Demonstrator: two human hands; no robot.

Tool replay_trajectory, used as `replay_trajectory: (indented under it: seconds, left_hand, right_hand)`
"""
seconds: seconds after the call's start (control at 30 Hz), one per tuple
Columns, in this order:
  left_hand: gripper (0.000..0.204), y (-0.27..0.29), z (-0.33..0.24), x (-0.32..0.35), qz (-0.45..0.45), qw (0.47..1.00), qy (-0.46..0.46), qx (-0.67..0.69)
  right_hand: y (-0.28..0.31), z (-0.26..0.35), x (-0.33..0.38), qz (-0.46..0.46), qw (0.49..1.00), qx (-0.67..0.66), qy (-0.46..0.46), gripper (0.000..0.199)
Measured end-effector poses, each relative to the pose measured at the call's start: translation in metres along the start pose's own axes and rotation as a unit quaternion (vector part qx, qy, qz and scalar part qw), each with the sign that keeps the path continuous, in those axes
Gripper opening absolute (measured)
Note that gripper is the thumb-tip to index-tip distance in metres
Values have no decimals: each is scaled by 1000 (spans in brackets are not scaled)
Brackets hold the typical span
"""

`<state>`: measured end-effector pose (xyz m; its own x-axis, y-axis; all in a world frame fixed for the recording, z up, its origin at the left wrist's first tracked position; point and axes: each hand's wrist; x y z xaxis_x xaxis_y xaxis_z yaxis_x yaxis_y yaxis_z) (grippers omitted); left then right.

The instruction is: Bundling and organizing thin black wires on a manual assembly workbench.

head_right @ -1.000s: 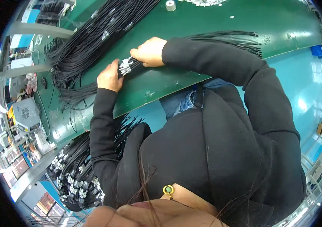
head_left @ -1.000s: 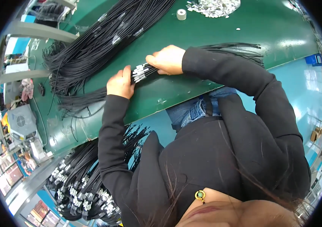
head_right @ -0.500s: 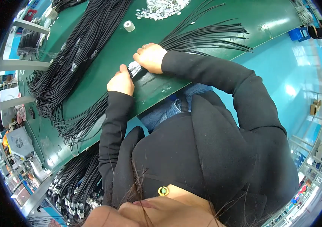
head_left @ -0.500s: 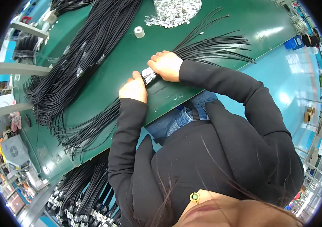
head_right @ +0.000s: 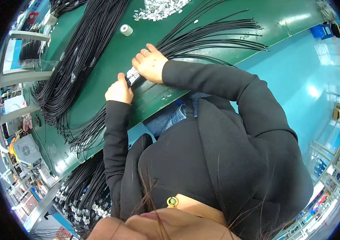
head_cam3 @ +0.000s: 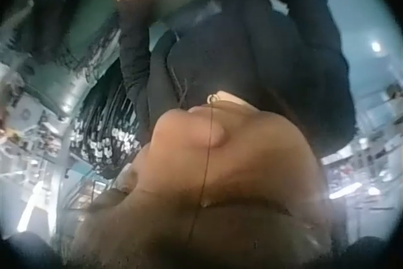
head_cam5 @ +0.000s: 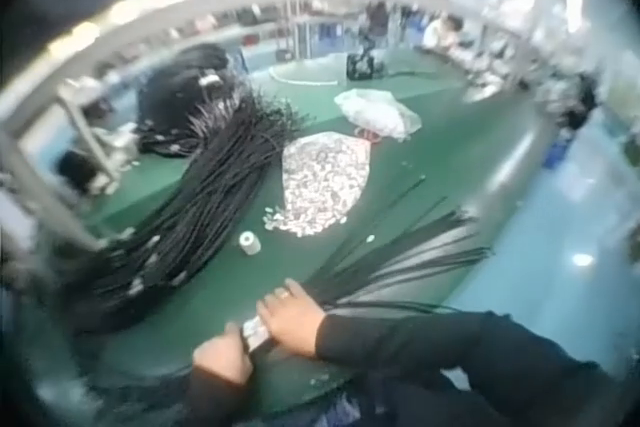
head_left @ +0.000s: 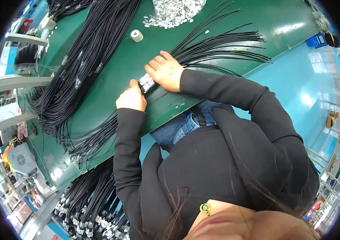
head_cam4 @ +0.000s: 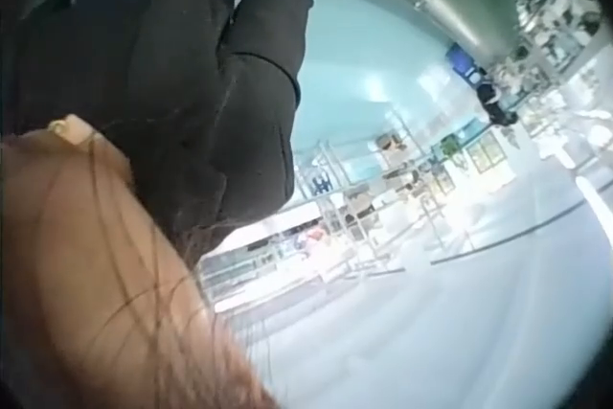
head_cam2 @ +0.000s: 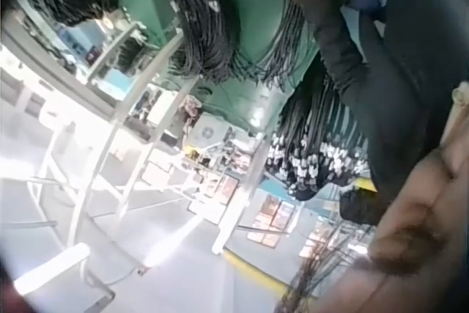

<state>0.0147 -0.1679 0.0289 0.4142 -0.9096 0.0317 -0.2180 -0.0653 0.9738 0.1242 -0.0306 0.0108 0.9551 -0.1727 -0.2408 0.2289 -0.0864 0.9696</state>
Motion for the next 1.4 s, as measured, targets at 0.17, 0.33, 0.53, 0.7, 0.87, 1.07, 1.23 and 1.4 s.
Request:
replay_trajectory:
  seconds: [0.17, 0.33, 0.53, 0.7, 0.87, 1.07, 1.23, 1.4]
  left_hand:
    - [15, -1, -3, 0, -26, 1000, 15, -3]
    - [16, -11, -4, 2, -48, 998, 37, -2]
    - [16, -21, -3, 5, -132, 991, 12, -17]
    - [27, -26, 0, 7, -102, 994, 24, -12]
    - [16, -20, -1, 8, -123, 992, -16, 7]
    - [31, 9, -20, 8, -113, 993, -29, -19]
    - [48, 1, -43, -6, -134, 980, -82, 122]
    - [49, -3, -39, -31, -73, 994, -30, 71]
  right_hand:
    - [14, -13, 15, -65, 990, -110, -53, 31]
    - [21, 2, 26, -64, 972, -191, -123, 32]
    - [15, 18, 26, -69, 964, -184, -178, 33]
    - [18, 26, 24, -57, 958, -224, -167, 33]
    - [20, -12, 19, -45, 993, -54, -91, 38]
    - [3, -56, 17, 50, 998, 40, -26, 15]
    - [3, -55, 21, -42, 997, 61, 20, 9]
    - [34, -66, 2, -101, 992, 67, 38, 8]
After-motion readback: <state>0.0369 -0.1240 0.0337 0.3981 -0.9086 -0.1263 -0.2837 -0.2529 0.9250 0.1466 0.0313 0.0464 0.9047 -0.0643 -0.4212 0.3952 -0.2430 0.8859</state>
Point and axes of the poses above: each hand's wrist, its own x-axis away from the middle knuckle, its own y-axis out of the back of the hand, z = x × y, and after that the axes turned 10 degrees about x, right-handed
